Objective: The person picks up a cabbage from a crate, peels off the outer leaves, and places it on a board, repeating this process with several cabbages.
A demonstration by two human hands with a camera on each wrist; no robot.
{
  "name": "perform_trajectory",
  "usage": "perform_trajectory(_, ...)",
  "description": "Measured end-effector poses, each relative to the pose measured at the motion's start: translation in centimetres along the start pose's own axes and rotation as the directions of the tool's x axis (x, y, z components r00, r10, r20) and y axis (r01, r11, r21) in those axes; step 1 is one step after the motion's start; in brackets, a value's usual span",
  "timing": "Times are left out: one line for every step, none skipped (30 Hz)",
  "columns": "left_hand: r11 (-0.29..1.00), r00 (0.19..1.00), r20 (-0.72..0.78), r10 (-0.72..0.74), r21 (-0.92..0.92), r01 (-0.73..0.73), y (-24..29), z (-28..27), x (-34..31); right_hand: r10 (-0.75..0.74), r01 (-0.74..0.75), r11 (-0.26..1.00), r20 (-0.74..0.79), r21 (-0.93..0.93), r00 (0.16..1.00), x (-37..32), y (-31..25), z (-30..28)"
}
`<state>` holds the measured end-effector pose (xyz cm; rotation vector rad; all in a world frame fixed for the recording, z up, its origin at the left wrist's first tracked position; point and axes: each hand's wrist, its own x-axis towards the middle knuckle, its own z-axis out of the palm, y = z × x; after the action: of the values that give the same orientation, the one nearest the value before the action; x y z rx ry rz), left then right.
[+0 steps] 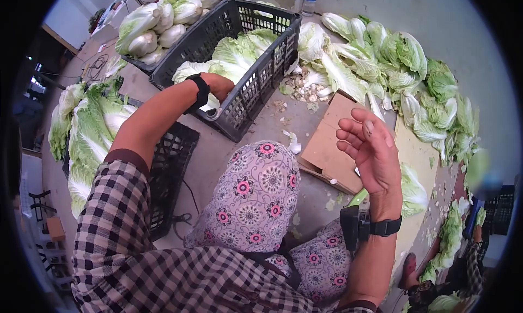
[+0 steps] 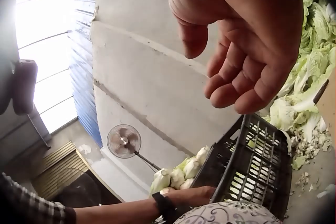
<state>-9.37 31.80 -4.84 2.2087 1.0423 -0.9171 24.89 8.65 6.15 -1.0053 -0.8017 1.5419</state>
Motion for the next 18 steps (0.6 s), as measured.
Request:
perform_trajectory(0.997,0.998,0.062,0.004,0.083,-0.009,-0.8,0.2,1.7,0.005,-0.005,1.000,-0.001,-0.001,1.000,0.3,0.0,-0.4)
perform_trajectory(0.986,0.992,0.124,0.002,0.165,-0.023,-1.6,0.6,3.3,0.010,-0.010,1.000,-0.008,0.007,1.000,0.6,0.1,-0.8)
perform_trajectory(0.982,0.988,0.140,0.057,0.171,-0.081,-3.1,1.3,5.1,0.016,-0.015,1.000,-0.015,0.015,1.000,0.8,0.2,-1.2)
perform_trajectory(0.975,0.987,0.156,0.023,0.213,-0.056,-3.4,1.4,5.3,0.021,-0.020,1.000,-0.021,0.023,1.000,1.0,0.3,-1.5)
perform_trajectory(0.966,0.985,0.171,-0.012,0.256,-0.033,-3.6,1.5,5.6,0.025,-0.024,0.999,-0.032,0.024,0.999,1.2,0.4,-1.8)
perform_trajectory(0.954,0.982,0.183,-0.046,0.299,-0.011,-3.6,1.7,5.9,0.029,-0.028,0.999,-0.042,0.025,0.999,1.3,0.5,-1.9)
perform_trajectory(0.957,0.976,0.172,-0.133,0.277,0.082,-1.6,0.5,3.8,0.033,-0.032,0.999,-0.049,0.024,0.998,1.6,0.5,-2.0)
perform_trajectory(0.950,0.978,0.115,-0.172,0.282,0.134,-1.3,0.7,3.6,0.038,-0.037,0.999,-0.050,0.022,0.998,1.9,0.5,-2.2)
perform_trajectory(0.941,0.976,0.058,-0.211,0.283,0.186,-1.1,0.7,3.4,0.044,-0.043,0.999,-0.051,0.019,0.998,2.2,0.6,-2.3)
perform_trajectory(0.929,0.969,0.001,-0.248,0.282,0.238,-0.8,0.8,3.1,0.049,-0.048,0.999,-0.052,0.017,0.997,2.5,0.6,-2.4)
perform_trajectory(0.908,0.973,-0.056,-0.225,0.351,0.230,-0.2,0.8,2.7,0.053,-0.052,0.999,-0.048,0.007,0.997,2.7,0.7,-2.4)
perform_trajectory(0.894,0.971,-0.070,-0.227,0.380,0.236,0.1,0.8,2.4,0.056,-0.057,0.998,-0.045,-0.003,0.997,2.7,0.7,-2.2)
perform_trajectory(0.880,0.970,-0.084,-0.228,0.409,0.242,0.4,0.8,2.2,0.060,-0.061,0.998,-0.041,-0.012,0.997,2.7,0.7,-2.1)
perform_trajectory(0.864,0.969,-0.098,-0.229,0.438,0.248,0.6,0.8,2.3,0.071,-0.073,0.997,-0.040,-0.041,0.997,2.7,0.6,-2.0)
perform_trajectory(0.899,0.966,-0.053,-0.253,0.356,0.255,0.6,0.5,2.6,0.076,-0.079,0.995,-0.037,-0.069,0.996,2.7,0.5,-1.9)
perform_trajectory(0.925,0.962,-0.006,-0.274,0.272,0.265,0.5,0.3,2.9,0.081,-0.084,0.992,-0.034,-0.097,0.996,2.6,0.4,-1.9)
perform_trajectory(0.943,0.956,0.043,-0.289,0.186,0.277,0.3,0.1,3.4,0.112,-0.116,0.986,-0.039,-0.118,0.993,2.6,0.4,-2.1)
perform_trajectory(0.943,0.989,0.004,-0.147,0.301,0.139,-2.0,1.5,5.5,0.119,-0.124,0.985,-0.044,-0.118,0.992,2.6,0.3,-2.3)
